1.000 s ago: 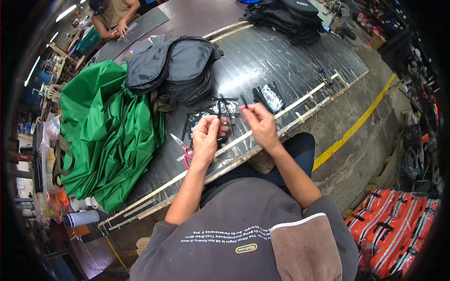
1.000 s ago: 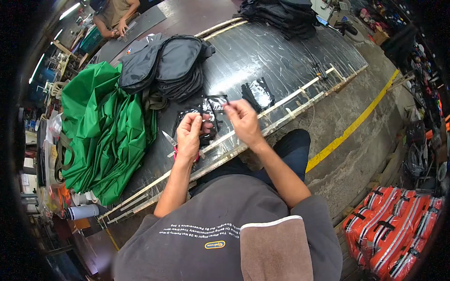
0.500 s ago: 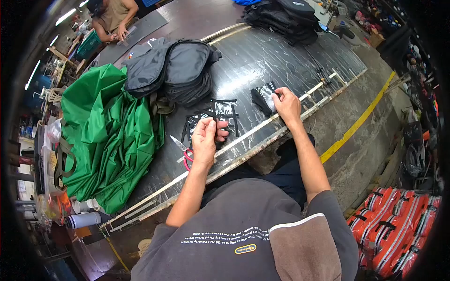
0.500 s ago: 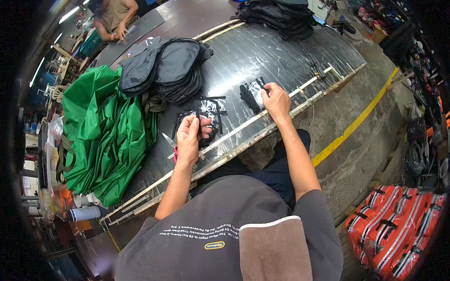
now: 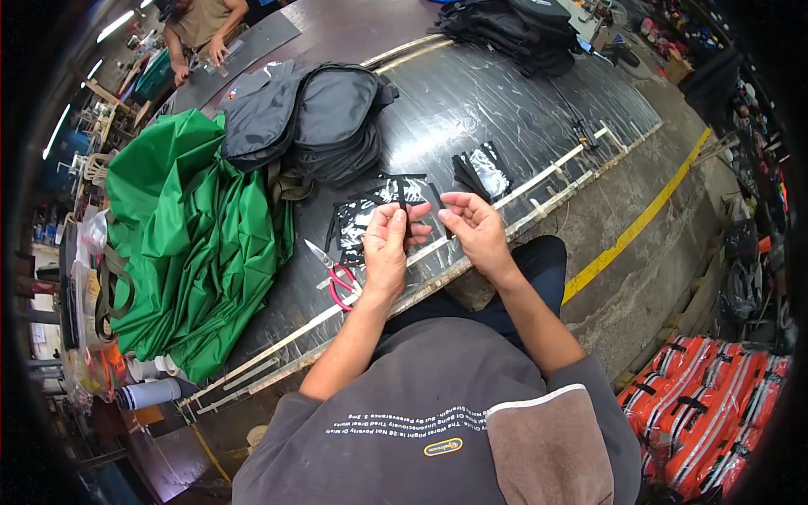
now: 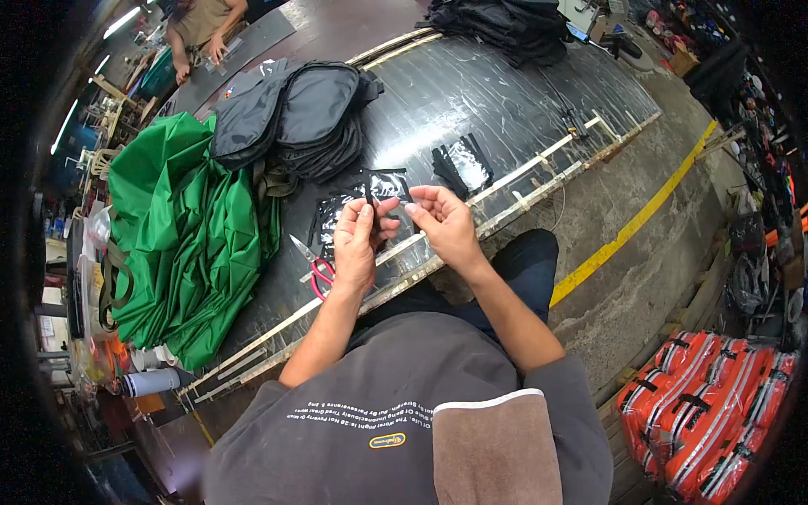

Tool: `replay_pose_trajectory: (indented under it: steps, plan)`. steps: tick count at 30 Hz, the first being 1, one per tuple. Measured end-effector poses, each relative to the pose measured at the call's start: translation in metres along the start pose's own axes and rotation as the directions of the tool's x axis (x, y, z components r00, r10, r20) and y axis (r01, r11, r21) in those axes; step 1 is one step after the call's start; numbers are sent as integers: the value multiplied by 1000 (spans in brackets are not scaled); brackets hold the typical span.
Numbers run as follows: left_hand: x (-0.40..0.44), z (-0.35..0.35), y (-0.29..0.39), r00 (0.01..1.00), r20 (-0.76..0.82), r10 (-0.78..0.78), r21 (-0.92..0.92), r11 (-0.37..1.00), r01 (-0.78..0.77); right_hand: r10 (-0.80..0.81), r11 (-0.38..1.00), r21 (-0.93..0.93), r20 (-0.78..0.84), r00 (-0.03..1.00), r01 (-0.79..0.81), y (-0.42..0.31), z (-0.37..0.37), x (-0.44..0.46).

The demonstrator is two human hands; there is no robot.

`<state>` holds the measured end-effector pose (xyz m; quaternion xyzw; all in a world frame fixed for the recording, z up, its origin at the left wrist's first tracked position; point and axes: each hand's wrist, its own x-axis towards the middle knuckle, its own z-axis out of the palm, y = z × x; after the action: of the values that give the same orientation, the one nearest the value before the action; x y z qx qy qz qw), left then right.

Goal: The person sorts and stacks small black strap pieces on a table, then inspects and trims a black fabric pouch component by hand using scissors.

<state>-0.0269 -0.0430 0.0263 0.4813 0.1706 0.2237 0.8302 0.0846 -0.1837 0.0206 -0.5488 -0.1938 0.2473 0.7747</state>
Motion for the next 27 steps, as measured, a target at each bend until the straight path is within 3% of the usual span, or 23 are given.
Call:
replay_pose_trajectory:
  steps: [1,4,6,8,10,11,12,14,15,16,18,21,24,25,27]
  plan:
    - [1,0,0,1000,9,-2,2,1000,2,38,999,-12,17,999,-38,-5,-5,2]
    - [6,-5,10,995,94,27,158,987,-42,-48,992,-112,25,999,50,-23,-23,22]
    - [11,-11,20,992,50,119,258,958,-128,-33,980,-200,-43,999,23,-29,-51,49]
    - [21,-26,28,987,2,163,314,937,-155,-130,945,-307,-35,991,113,-24,-86,78]
    - [29,-44,32,976,-33,216,366,911,-189,-141,746,-665,-105,984,36,-24,-113,95]
    - [34,-56,26,966,-18,258,451,864,-222,-152,529,-847,-162,975,-58,-28,-118,93]
    - [37,-58,28,954,1,298,533,808,-253,-193,474,-879,-156,969,-48,-24,-119,93]
    - [29,-67,31,939,98,330,887,399,-233,-267,355,-934,-139,954,-37,-14,-123,92]
    - [22,-59,41,901,241,361,933,169,-318,-291,337,-941,-135,947,-30,-13,-120,90]
    - [17,-56,46,885,329,331,930,48,-364,-340,326,-945,-125,932,-8,-13,-118,87]
    - [12,-57,41,896,350,272,936,-135,-324,-438,299,-953,-103,893,37,-13,-115,82]
    - [12,-55,45,906,362,218,929,-168,-330,-456,310,-948,-78,887,76,-18,-109,76]
    - [24,-67,37,886,348,307,938,-99,-333,-451,315,-941,-33,892,124,-29,-96,67]
    - [28,-68,39,833,396,387,917,-121,-380,-455,338,-930,-30,890,142,-33,-88,62]
    - [30,-62,40,897,164,410,899,312,-307,-411,444,-882,-46,910,156,-36,-75,56]
